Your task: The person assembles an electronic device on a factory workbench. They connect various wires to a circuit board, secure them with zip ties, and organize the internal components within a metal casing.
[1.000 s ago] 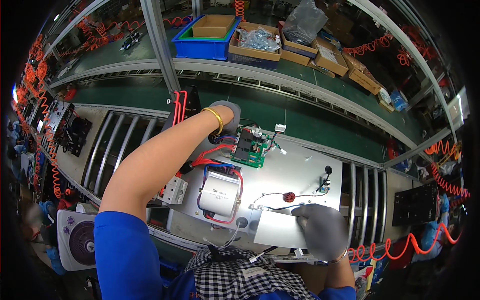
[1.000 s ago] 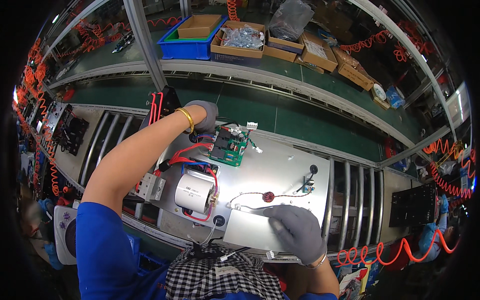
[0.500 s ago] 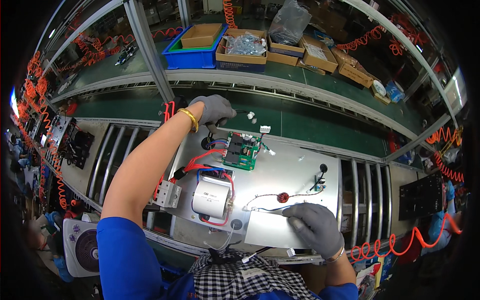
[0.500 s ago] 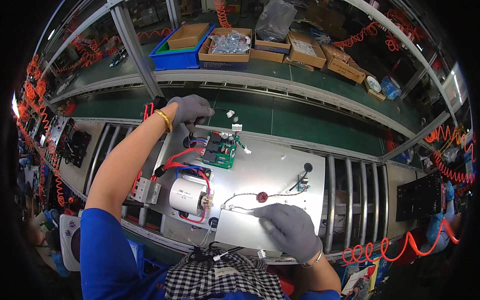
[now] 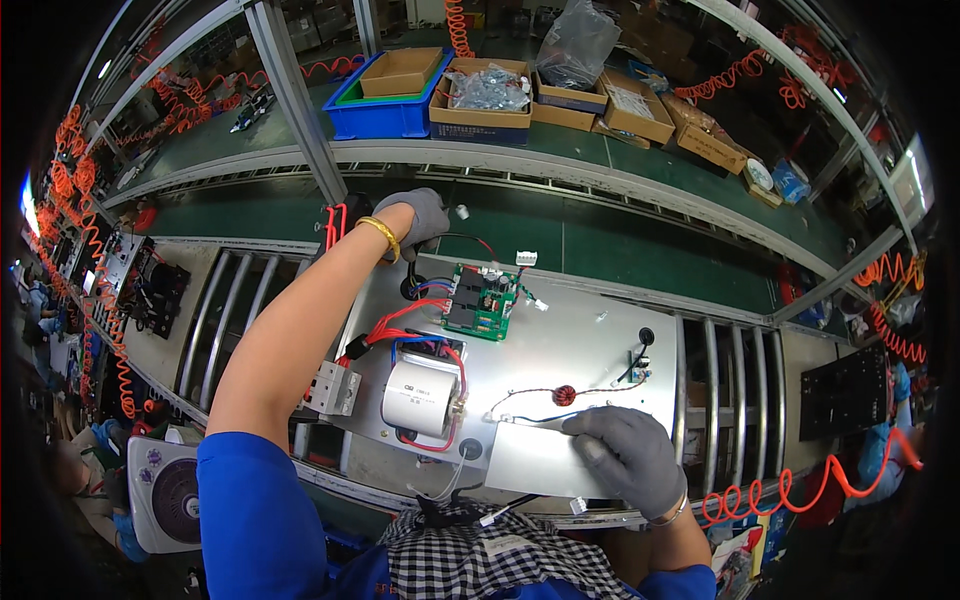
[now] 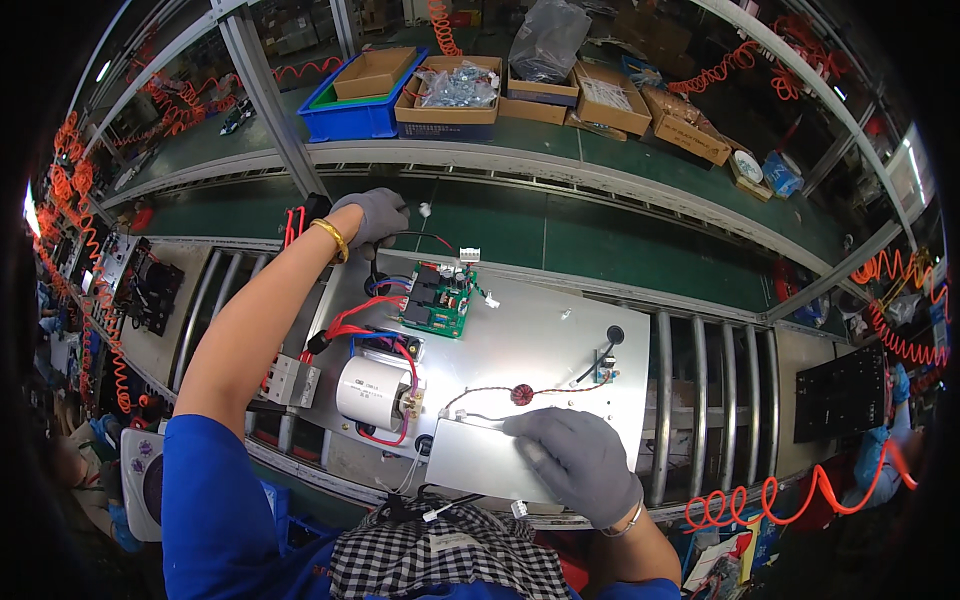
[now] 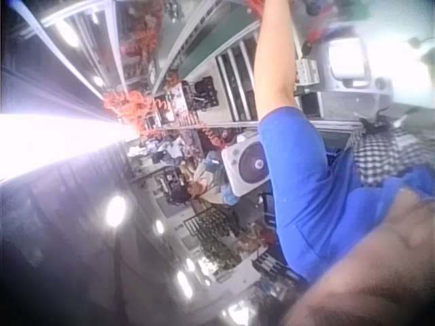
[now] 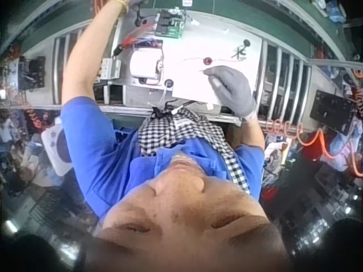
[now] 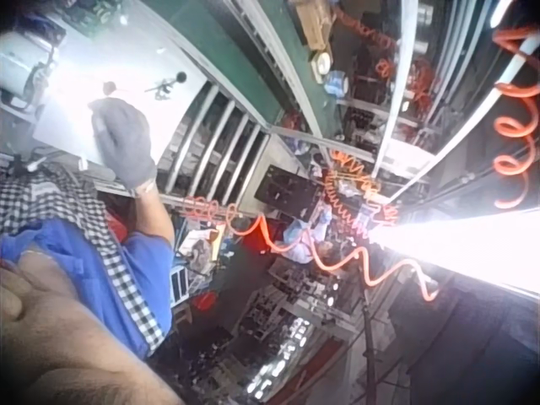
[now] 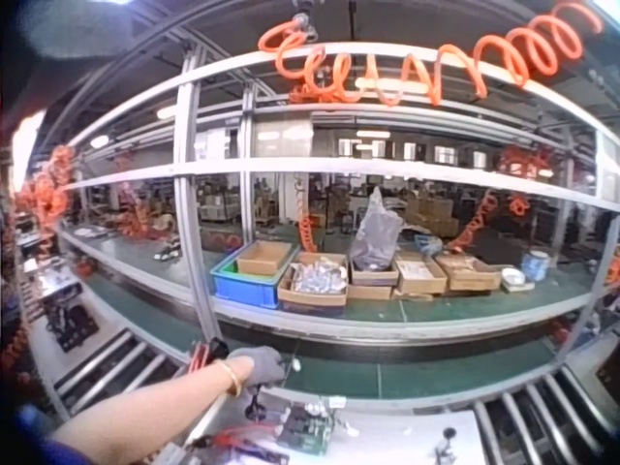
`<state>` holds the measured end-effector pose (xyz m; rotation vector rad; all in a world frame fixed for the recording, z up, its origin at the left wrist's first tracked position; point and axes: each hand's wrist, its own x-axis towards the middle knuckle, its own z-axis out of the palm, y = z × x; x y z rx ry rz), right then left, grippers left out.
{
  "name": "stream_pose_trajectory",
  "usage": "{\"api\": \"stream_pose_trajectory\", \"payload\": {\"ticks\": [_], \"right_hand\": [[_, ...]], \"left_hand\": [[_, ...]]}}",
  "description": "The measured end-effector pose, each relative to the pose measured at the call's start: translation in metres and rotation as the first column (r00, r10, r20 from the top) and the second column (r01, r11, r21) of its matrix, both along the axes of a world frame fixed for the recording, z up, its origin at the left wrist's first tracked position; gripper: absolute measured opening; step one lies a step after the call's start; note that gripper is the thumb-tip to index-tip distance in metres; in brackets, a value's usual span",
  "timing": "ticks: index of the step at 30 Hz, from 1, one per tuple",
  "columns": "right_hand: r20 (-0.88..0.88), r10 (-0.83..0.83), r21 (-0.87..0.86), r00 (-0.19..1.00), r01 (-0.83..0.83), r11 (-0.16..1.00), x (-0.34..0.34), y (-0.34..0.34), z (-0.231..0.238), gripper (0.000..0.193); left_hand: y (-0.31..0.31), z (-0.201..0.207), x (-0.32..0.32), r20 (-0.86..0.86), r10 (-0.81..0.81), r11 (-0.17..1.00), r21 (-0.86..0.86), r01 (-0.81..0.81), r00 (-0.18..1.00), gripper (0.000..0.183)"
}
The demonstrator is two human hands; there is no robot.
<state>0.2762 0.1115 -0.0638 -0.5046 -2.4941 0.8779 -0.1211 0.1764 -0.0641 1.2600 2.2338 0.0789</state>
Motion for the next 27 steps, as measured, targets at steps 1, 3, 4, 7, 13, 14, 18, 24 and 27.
{"api": "stream_pose_trajectory", "payload": {"ticks": [1,3,4,7,13,14,18,24,27], "right_hand": [[-0.001,0.000,0.003,1.000,0.000,1.000,0.000,0.000,-0.001,0.016],[-0.004,-0.001,0.010,1.000,0.001,1.000,0.000,0.000,-0.003,0.016],[0.002,-0.005,0.007,1.000,0.005,1.000,0.000,0.000,-0.003,0.016],[0.039,-0.017,-0.012,0.999,0.017,1.000,-0.001,-0.001,-0.001,0.016],[0.114,-0.041,-0.006,0.993,0.042,0.999,-0.001,-0.004,0.001,0.016],[0.116,-0.046,-0.002,0.992,0.046,0.999,-0.002,-0.004,0.001,0.015],[0.142,-0.057,-0.001,0.988,0.058,0.998,-0.001,-0.004,0.001,0.015],[0.119,-0.050,-0.009,0.992,0.051,0.999,-0.001,-0.004,0.000,0.015],[0.100,-0.054,-0.031,0.994,0.057,0.998,0.000,-0.003,-0.002,0.014]], "left_hand": [[-0.003,0.000,0.002,-0.043,-0.045,0.999,0.024,0.046,0.998,0.041],[-0.005,-0.018,0.006,-0.227,-0.065,0.985,0.141,0.099,0.972,0.052],[-0.007,-0.019,0.011,-0.316,-0.066,0.972,0.195,0.133,0.947,0.059],[-0.005,-0.008,0.020,-0.270,-0.223,0.974,-0.021,0.226,0.937,0.068],[0.004,-0.019,0.024,-0.095,-0.407,0.912,-0.099,0.398,0.909,0.033],[0.004,-0.021,0.025,-0.092,-0.407,0.911,-0.108,0.398,0.909,0.031],[0.005,-0.010,0.022,0.075,-0.408,0.903,-0.116,0.414,0.910,0.032],[-0.006,-0.006,-0.007,0.384,-0.195,0.971,0.208,0.122,0.903,0.029],[-0.020,0.022,0.005,0.177,-0.210,0.974,0.125,0.190,0.962,0.030]]}}
